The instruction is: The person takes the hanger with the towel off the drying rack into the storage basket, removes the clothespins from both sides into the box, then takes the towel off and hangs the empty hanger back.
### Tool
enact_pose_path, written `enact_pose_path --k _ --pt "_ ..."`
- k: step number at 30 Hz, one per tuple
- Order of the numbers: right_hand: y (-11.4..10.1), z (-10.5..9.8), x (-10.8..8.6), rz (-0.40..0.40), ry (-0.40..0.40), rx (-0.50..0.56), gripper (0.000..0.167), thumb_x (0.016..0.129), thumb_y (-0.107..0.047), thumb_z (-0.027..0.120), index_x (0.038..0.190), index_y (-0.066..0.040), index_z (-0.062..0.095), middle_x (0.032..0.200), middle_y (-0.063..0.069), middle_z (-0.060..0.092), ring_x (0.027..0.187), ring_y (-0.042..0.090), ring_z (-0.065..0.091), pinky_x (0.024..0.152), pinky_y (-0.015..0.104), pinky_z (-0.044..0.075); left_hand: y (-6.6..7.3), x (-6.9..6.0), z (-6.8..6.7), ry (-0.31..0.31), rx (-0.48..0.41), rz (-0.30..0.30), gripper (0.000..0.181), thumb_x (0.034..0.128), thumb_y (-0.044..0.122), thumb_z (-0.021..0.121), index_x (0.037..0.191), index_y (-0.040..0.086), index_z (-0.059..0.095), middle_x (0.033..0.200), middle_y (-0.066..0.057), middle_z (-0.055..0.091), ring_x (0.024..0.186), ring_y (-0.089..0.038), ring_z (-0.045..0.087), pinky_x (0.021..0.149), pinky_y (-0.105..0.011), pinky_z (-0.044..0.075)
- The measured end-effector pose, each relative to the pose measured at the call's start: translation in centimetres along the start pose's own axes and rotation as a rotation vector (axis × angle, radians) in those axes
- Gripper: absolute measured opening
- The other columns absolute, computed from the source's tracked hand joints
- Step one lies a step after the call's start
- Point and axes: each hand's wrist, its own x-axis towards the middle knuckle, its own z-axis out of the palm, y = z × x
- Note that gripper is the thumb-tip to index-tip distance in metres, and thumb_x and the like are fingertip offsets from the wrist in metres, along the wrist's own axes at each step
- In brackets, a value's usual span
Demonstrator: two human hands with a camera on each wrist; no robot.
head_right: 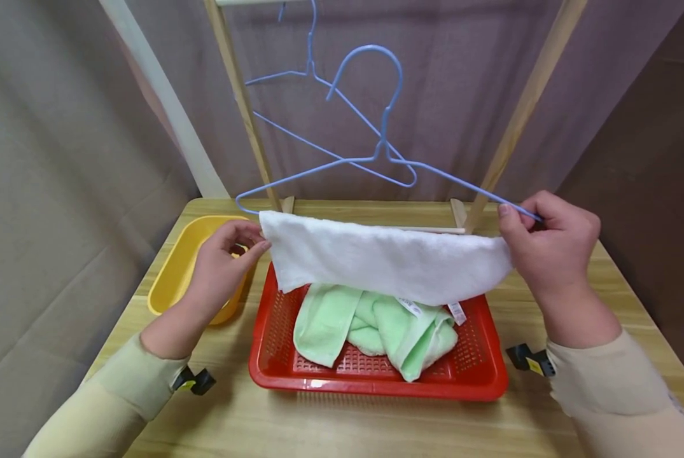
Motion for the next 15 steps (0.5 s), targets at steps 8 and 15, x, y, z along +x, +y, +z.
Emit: enact_pose_path --k 8,15 --pt "0.28 -0.29 -0.06 -0.004 0.007 0.047 0.034 0.078 -0.001 0.064 0.053 0.015 0.048 0.055 -0.016 0.059 0.045 -0.005 0.051 0.046 0.009 0.035 0.11 0.09 0.28 0.008 0.027 -0.022 0.021 0.0898 0.027 0.075 0.105 0.015 0.066 0.092 0.002 0.065 0.083 -0.015 0.059 0.072 -0.034 0.050" --pt "0.16 -0.30 -0.12 -0.011 0.006 0.068 0.034 0.078 -0.001 0.063 0.053 0.015 0.047 0.055 -0.014 0.059 0.045 -0.003 0.052 0.047 0.009 0.036 0.16 -0.17 0.23 0.015 0.017 -0.022 0.015 0.0916 0.024 0.073 0.100 0.014 0.066 0.090 0.001 0.064 0.081 -0.017 0.058 0.072 -0.034 0.050"
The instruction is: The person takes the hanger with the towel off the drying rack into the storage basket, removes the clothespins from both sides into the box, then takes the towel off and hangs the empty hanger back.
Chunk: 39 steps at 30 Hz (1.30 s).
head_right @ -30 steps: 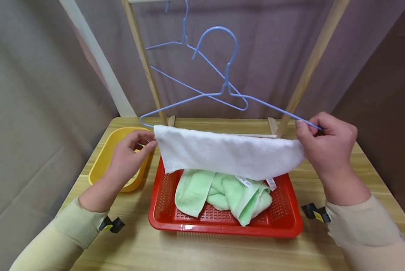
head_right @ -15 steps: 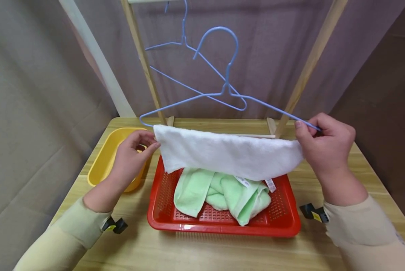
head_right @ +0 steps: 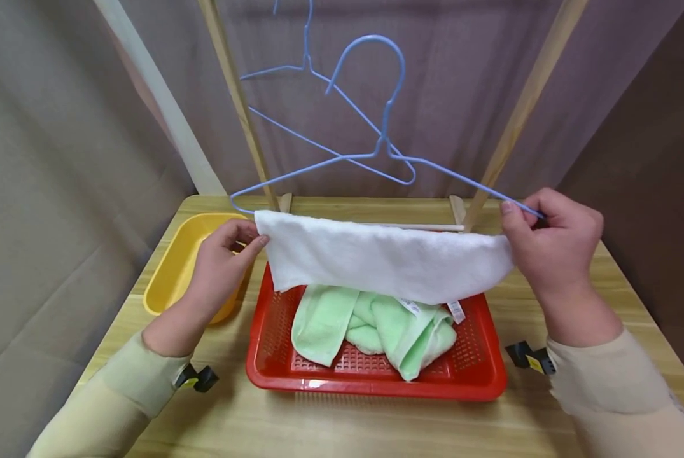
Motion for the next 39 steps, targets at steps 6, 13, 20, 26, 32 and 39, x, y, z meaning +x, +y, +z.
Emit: enact_pose_path --k 6,13,20,26,32,39 --pt "-0.2 -0.3 -0.2 0.013 -0.011 -0.020 0.035 0.080 -0.001 0.063 0.054 0.016 0.047 0.056 -0.015 0.060 0.046 -0.004 0.053 0.050 0.009 0.041 -0.2 -0.2 0.4 -0.060 -0.037 0.037 0.014 0.0944 0.018 0.069 0.104 0.012 0.062 0.085 -0.002 0.060 0.076 -0.017 0.055 0.069 -0.031 0.048" --pt "-0.1 -0.4 -0.4 0.027 -0.006 -0.021 0.035 0.080 -0.001 0.063 0.054 0.017 0.047 0.056 -0.014 0.060 0.046 -0.003 0.054 0.050 0.009 0.041 -0.3 -0.5 0.4 -0.083 -0.020 0.071 0.024 0.0955 0.015 0.067 0.116 0.012 0.056 0.086 -0.001 0.058 0.075 -0.018 0.052 0.065 -0.030 0.045" --pt "0.0 -0.3 -0.5 0.022 0.004 -0.010 0.035 0.080 0.000 0.063 0.053 0.016 0.047 0.055 -0.015 0.060 0.046 -0.004 0.054 0.048 0.009 0.039 -0.3 -0.8 0.3 -0.088 0.018 0.098 0.031 0.0952 0.014 0.067 0.122 0.013 0.051 0.088 -0.001 0.057 0.073 -0.018 0.051 0.064 -0.030 0.044" --pt "0.0 -0.4 -0.6 0.031 0.003 -0.006 0.034 0.080 0.001 0.063 0.053 0.016 0.047 0.054 -0.014 0.060 0.045 -0.003 0.053 0.048 0.009 0.039 -0.7 -1.0 0.4 -0.101 0.018 0.136 0.037 0.0948 0.011 0.066 0.127 0.012 0.047 0.087 -0.001 0.057 0.071 -0.016 0.050 0.062 -0.029 0.043" --pt "0.0 -0.6 -0.6 0.040 0.014 0.006 0.034 0.079 0.002 0.063 0.053 0.016 0.047 0.053 -0.013 0.060 0.045 -0.003 0.054 0.048 0.010 0.039 -0.9 -1.3 0.6 -0.117 0.017 0.166 0.043 0.0941 0.009 0.065 0.130 0.011 0.042 0.086 -0.001 0.056 0.071 -0.015 0.050 0.060 -0.027 0.043" --pt "0.1 -1.2 -0.7 0.040 0.031 0.016 0.033 0.078 0.001 0.063 0.052 0.015 0.046 0.053 -0.013 0.060 0.045 -0.003 0.054 0.049 0.009 0.041 -1.0 -1.6 0.9 -0.135 0.055 0.209 0.053 0.0931 0.008 0.065 0.137 0.013 0.036 0.086 0.000 0.055 0.068 -0.013 0.050 0.058 -0.026 0.043"
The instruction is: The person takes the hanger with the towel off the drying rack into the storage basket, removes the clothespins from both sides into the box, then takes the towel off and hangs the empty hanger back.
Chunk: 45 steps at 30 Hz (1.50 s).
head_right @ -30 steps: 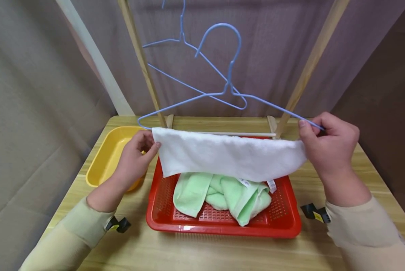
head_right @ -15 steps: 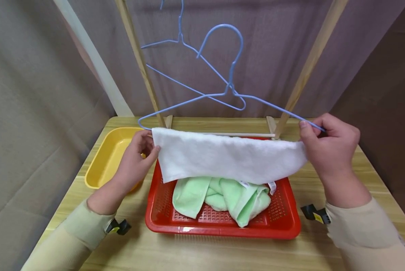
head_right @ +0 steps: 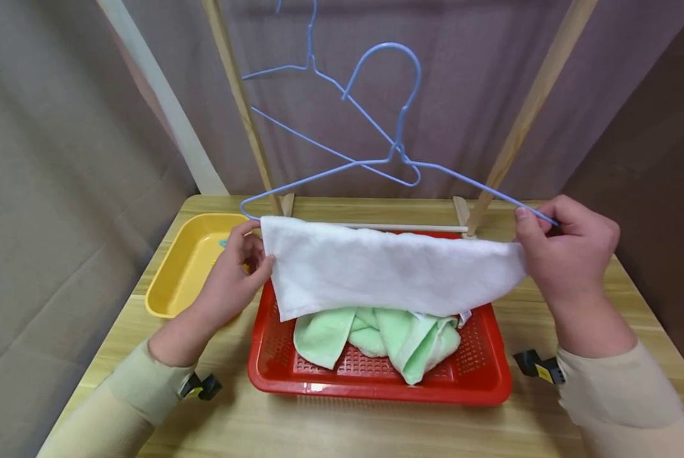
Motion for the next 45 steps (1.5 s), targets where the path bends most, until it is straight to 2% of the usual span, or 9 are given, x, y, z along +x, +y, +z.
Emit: enact_pose_path --k 6,12,23,34,45 --pt "0.1 -0.2 0.0 -0.003 0.002 0.006 0.033 0.077 0.002 0.062 0.053 0.016 0.045 0.054 -0.012 0.060 0.045 -0.003 0.054 0.049 0.009 0.042 0.2 -0.1 0.1 0.001 0.030 0.007 0.057 0.0919 0.008 0.066 0.138 0.013 0.034 0.085 0.000 0.055 0.067 -0.013 0.049 0.057 -0.026 0.042" --pt "0.1 -0.3 0.1 -0.015 -0.010 -0.032 0.034 0.079 0.004 0.062 0.054 0.017 0.043 0.055 -0.014 0.059 0.045 -0.004 0.053 0.051 0.008 0.042 0.2 -0.2 0.1 0.001 0.055 0.010 0.061 0.0904 0.008 0.068 0.140 0.012 0.034 0.084 -0.001 0.055 0.068 -0.013 0.050 0.057 -0.026 0.043" --pt "0.1 -0.2 0.0 -0.001 -0.003 -0.019 0.033 0.080 0.005 0.062 0.055 0.018 0.044 0.055 -0.012 0.060 0.045 -0.003 0.054 0.050 0.009 0.043 0.1 -0.5 0.2 -0.032 0.067 -0.045 0.066 0.0929 0.012 0.068 0.147 0.013 0.030 0.090 0.000 0.057 0.073 -0.013 0.053 0.061 -0.027 0.047" --pt "0.1 -0.3 0.0 0.010 0.024 -0.012 0.034 0.080 0.003 0.063 0.056 0.018 0.045 0.055 -0.012 0.060 0.044 -0.003 0.054 0.050 0.009 0.044 0.5 -0.6 0.8 -0.019 0.095 -0.048 0.060 0.0936 0.014 0.069 0.144 0.014 0.037 0.093 0.000 0.061 0.073 -0.011 0.055 0.060 -0.027 0.048" --pt "0.0 -0.3 0.1 0.002 0.028 -0.029 0.034 0.080 0.003 0.063 0.057 0.020 0.045 0.056 -0.013 0.060 0.046 -0.004 0.054 0.052 0.007 0.044 1.0 -0.8 1.4 -0.065 0.179 -0.061 0.059 0.0953 0.019 0.067 0.145 0.015 0.037 0.099 0.000 0.062 0.075 -0.011 0.057 0.059 -0.027 0.050"
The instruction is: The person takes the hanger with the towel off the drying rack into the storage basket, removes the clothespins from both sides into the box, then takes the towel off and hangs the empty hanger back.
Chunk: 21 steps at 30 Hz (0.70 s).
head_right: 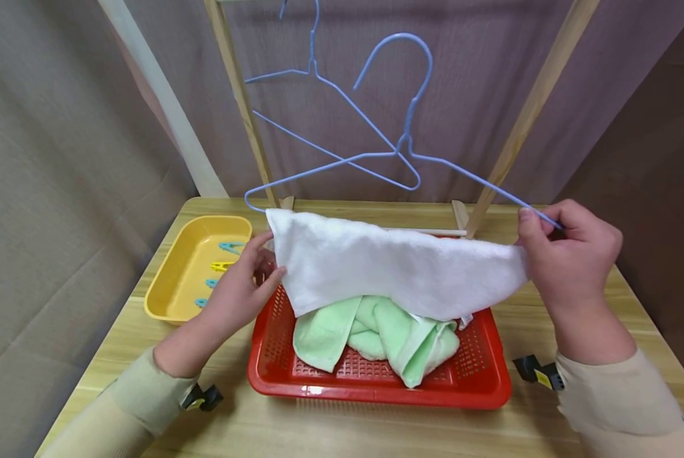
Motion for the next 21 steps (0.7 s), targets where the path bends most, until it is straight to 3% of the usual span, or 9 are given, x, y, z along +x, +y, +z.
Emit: enact_pose_path --k 14,21 --pt "-0.10 0.08 0.12 0.001 -0.001 -0.019 0.034 0.081 0.003 0.063 0.058 0.020 0.045 0.056 -0.014 0.060 0.046 -0.004 0.054 0.051 0.007 0.043 0.46 -0.10 0.25 -0.048 0.097 0.012 0.060 0.0942 0.020 0.069 0.146 0.015 0.039 0.095 0.003 0.062 0.070 -0.010 0.053 0.057 -0.025 0.049" --pt "-0.15 0.14 0.11 0.007 0.004 -0.023 0.035 0.081 0.002 0.065 0.057 0.019 0.045 0.056 -0.014 0.060 0.046 -0.005 0.054 0.051 0.007 0.043 0.56 -0.22 0.21 -0.087 0.100 0.015 0.061 0.0941 0.021 0.069 0.146 0.015 0.038 0.093 0.004 0.062 0.070 -0.010 0.054 0.057 -0.025 0.049"
